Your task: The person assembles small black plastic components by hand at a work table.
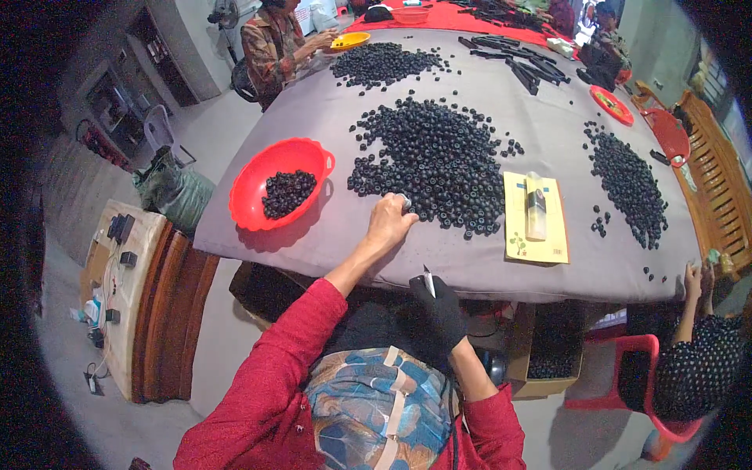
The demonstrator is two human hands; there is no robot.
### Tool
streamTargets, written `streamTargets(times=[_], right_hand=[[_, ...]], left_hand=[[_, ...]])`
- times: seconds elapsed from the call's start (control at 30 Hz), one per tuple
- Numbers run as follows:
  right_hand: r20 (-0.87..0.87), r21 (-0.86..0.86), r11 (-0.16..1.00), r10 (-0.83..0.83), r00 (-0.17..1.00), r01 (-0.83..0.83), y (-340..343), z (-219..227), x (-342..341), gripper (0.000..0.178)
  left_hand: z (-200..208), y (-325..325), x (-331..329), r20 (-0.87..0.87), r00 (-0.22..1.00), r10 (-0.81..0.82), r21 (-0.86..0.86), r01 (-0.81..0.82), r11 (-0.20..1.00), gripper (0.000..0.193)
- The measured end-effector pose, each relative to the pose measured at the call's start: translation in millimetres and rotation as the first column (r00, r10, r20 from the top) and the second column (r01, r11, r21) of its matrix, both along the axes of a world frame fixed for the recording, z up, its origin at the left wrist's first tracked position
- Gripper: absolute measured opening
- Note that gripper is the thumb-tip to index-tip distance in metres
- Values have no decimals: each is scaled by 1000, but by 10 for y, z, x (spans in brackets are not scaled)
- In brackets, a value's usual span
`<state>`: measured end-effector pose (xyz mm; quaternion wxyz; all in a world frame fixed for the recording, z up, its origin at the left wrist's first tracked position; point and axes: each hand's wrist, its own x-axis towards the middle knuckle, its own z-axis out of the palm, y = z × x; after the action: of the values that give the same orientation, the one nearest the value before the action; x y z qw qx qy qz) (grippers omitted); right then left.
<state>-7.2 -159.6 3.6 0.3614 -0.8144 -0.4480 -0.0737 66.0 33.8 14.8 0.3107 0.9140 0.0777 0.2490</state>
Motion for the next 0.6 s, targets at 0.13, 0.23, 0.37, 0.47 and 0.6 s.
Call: streamTargets(times=[0.13, 0.23, 0.37, 0.47, 0.6], right_hand=[[-427, 15, 999, -39, 903, 50, -9, 21, -24, 23], [-456, 72, 995, -24, 890, 63, 44, 88, -31, 23], [-635, 106, 980, -64, 770, 169, 18, 11, -38, 18], [-674, 152, 968, -45, 737, 198, 90, 94, -67, 19], [-509, 240, 960, 0, 861, 142, 10, -194, 21, 25]], left_hand=[[-29, -17, 26, -31, 999, -16, 86, 19, 996, 24], [11, -28, 16, -85, 996, -22, 165, 36, 986, 25], [117, -136, -22, -134, 991, -27, 206, 55, 977, 25], [28, -94, -28, -104, 995, -11, 204, 32, 978, 20], [-72, -42, -41, -72, 996, -44, 152, 55, 987, 14]])
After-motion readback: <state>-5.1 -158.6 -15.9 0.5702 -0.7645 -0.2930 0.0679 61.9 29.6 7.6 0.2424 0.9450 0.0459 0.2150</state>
